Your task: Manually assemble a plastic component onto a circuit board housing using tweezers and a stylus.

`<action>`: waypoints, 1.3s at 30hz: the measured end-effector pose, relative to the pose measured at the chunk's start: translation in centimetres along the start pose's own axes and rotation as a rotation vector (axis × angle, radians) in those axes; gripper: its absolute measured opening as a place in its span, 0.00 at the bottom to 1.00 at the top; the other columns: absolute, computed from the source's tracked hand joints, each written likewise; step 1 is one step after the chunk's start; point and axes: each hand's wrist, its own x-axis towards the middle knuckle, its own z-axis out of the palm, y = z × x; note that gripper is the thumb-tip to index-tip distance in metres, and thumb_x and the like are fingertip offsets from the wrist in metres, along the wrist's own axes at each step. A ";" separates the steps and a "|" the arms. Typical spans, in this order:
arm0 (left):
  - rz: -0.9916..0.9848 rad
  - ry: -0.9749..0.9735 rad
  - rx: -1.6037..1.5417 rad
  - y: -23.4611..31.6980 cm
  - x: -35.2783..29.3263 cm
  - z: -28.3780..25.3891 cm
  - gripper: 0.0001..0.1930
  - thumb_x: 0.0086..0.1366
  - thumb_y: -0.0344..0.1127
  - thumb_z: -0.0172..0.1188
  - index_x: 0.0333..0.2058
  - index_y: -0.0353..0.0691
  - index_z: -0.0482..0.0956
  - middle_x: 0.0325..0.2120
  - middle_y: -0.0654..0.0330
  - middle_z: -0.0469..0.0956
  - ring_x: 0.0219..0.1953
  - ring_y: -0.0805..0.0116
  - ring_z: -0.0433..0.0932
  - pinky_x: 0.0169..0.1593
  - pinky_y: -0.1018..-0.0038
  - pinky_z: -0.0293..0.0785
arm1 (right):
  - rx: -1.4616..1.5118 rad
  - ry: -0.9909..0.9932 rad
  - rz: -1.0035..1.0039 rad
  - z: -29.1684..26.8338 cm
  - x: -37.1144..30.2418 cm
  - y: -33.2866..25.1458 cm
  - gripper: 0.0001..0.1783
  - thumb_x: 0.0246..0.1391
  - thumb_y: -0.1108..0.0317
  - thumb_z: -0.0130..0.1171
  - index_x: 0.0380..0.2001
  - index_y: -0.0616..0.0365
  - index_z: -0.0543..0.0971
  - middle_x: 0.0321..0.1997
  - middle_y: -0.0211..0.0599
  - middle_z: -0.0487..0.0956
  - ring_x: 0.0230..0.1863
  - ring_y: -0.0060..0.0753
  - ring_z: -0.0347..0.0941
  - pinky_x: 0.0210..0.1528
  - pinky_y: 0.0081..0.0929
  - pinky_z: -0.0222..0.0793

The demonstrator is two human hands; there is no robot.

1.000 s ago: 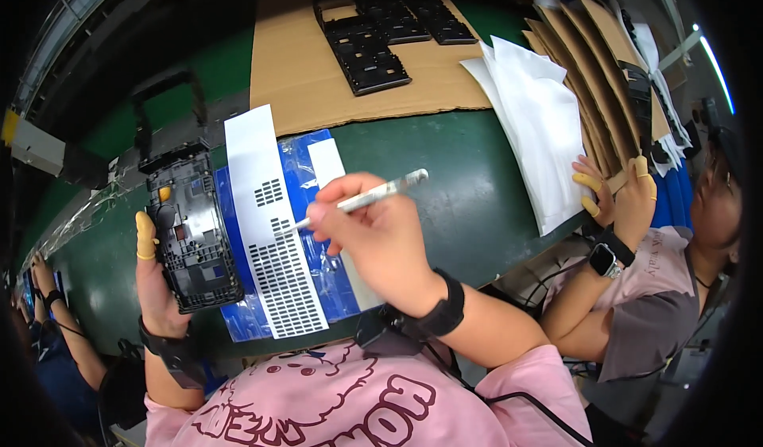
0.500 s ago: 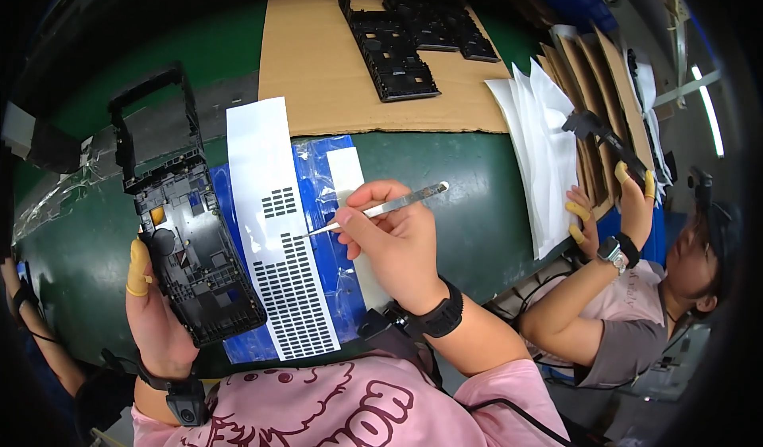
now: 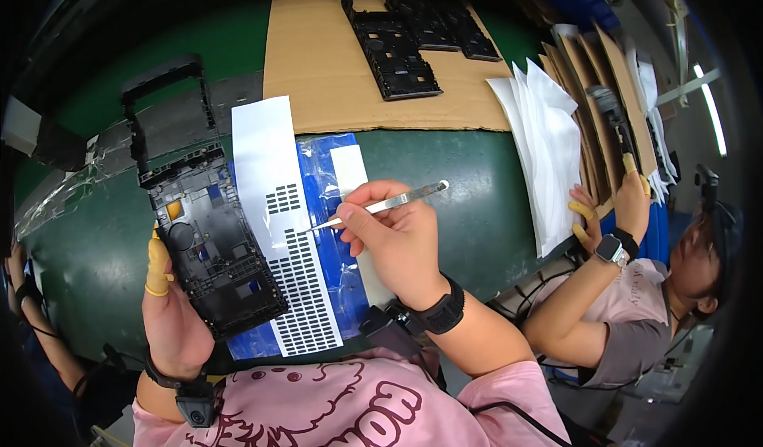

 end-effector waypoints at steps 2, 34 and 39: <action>-0.023 -0.009 -0.021 0.0 -0.2 -0.3 0.25 0.64 0.48 0.44 0.56 0.43 0.55 0.50 0.59 0.65 0.50 0.66 0.67 0.52 0.66 0.66 | 0.002 -0.008 0.001 0.1 0.0 0.0 0.06 0.47 0.77 0.56 0.30 0.66 0.71 0.24 0.38 0.76 0.20 0.19 0.70 0.19 0.12 0.64; -0.158 -0.129 -0.276 -2.8 -0.8 1.3 0.21 0.64 0.45 0.45 0.54 0.46 0.58 0.47 0.60 0.66 0.48 0.67 0.68 0.49 0.68 0.69 | 0.140 -0.348 -0.032 2.4 -3.5 -2.9 0.10 0.47 0.78 0.56 0.33 0.68 0.68 0.27 0.50 0.76 0.30 0.38 0.76 0.32 0.31 0.75; -0.206 -0.119 -0.271 1.5 0.1 -0.6 0.21 0.64 0.45 0.44 0.54 0.46 0.57 0.48 0.59 0.65 0.49 0.67 0.68 0.50 0.68 0.69 | 0.113 -0.304 0.022 6.9 -3.1 -3.3 0.09 0.47 0.78 0.55 0.32 0.69 0.68 0.27 0.49 0.76 0.29 0.37 0.76 0.32 0.31 0.75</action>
